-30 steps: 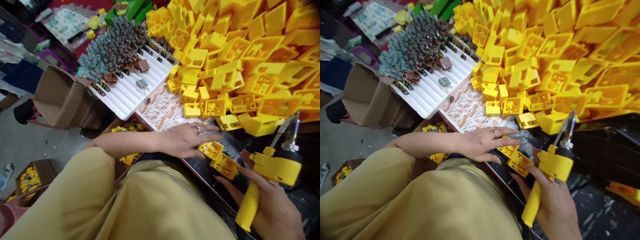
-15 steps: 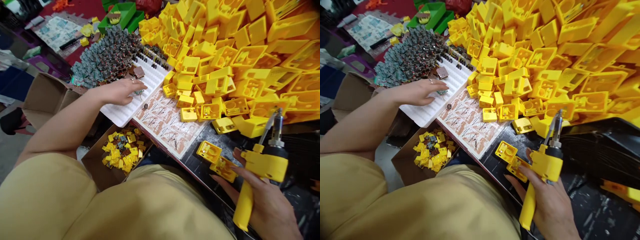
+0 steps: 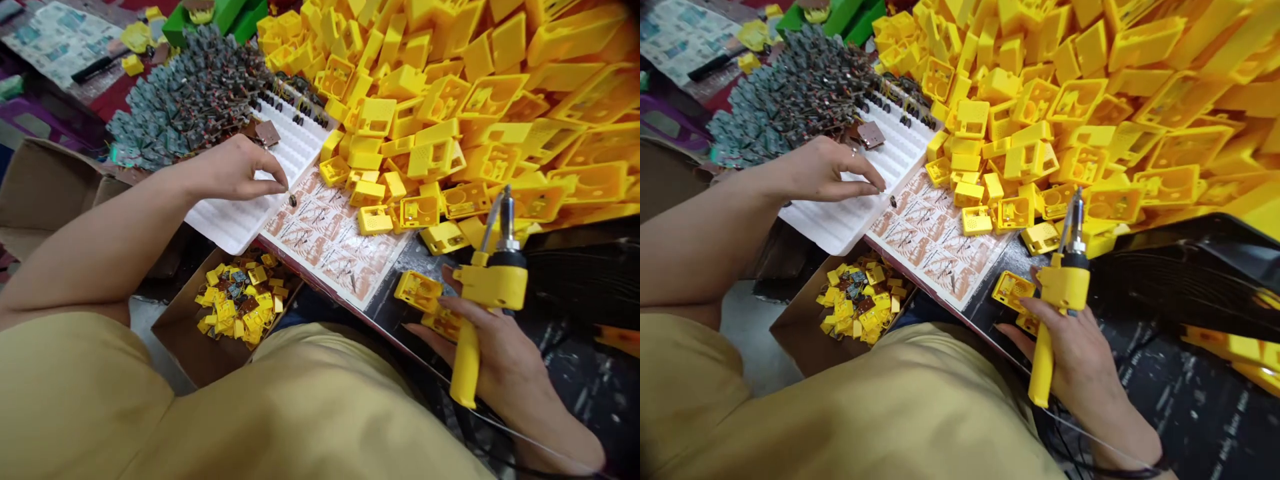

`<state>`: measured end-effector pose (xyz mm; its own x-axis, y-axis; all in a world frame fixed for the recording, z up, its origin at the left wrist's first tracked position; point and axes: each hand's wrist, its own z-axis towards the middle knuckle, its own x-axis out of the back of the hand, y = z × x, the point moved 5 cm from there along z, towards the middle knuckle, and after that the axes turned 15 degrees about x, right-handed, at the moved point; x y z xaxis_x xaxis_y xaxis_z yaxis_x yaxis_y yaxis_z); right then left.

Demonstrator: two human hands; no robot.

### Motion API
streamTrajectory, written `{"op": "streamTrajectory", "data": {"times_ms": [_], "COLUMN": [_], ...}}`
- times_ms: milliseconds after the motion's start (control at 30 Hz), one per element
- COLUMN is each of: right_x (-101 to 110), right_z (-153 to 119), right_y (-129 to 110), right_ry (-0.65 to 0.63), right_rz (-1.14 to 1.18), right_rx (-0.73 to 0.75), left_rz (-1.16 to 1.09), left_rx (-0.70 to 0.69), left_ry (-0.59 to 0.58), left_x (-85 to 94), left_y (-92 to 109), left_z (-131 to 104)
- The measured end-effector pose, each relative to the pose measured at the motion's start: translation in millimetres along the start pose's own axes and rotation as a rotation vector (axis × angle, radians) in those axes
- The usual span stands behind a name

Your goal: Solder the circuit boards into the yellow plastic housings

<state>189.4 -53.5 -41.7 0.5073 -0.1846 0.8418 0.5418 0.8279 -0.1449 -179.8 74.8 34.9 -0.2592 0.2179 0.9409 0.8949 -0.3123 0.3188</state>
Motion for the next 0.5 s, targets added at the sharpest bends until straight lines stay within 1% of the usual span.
{"op": "streamTrajectory", "data": {"times_ms": [67, 100, 133, 200, 267, 333, 400, 467, 500], "right_x": [-2, -5, -7, -10, -8, 2, 20, 41, 50], "right_z": [10, 15, 18, 23, 25, 25, 20, 9, 0], "right_y": [-6, -8, -11, -15, -19, -22, -24, -26, -25], "right_ry": [0.016, 0.019, 0.035, 0.065, 0.084, 0.118, 0.177, 0.232, 0.233], "right_rz": [0.002, 0.008, 0.000, -0.034, -0.066, -0.073, -0.073, -0.086, -0.084], "right_rx": [0.032, 0.035, 0.032, 0.011, -0.010, -0.034, -0.060, -0.099, -0.142], "left_rz": [-0.096, -0.139, -0.176, -0.208, -0.180, -0.132, -0.117, -0.131, -0.134], "left_rx": [0.022, 0.017, -0.001, -0.066, -0.142, -0.195, -0.226, -0.236, -0.234], "left_ry": [-0.004, -0.020, -0.044, -0.086, -0.062, 0.019, 0.090, 0.115, 0.115], "left_x": [-3.9, -11.3, -22.0, -48.7, -74.3, -92.9, -104.4, -111.1, -113.4], "left_y": [22, 35, 49, 77, 105, 128, 146, 157, 160], "left_z": [-1, 0, 2, 6, 9, 10, 11, 12, 13]}}
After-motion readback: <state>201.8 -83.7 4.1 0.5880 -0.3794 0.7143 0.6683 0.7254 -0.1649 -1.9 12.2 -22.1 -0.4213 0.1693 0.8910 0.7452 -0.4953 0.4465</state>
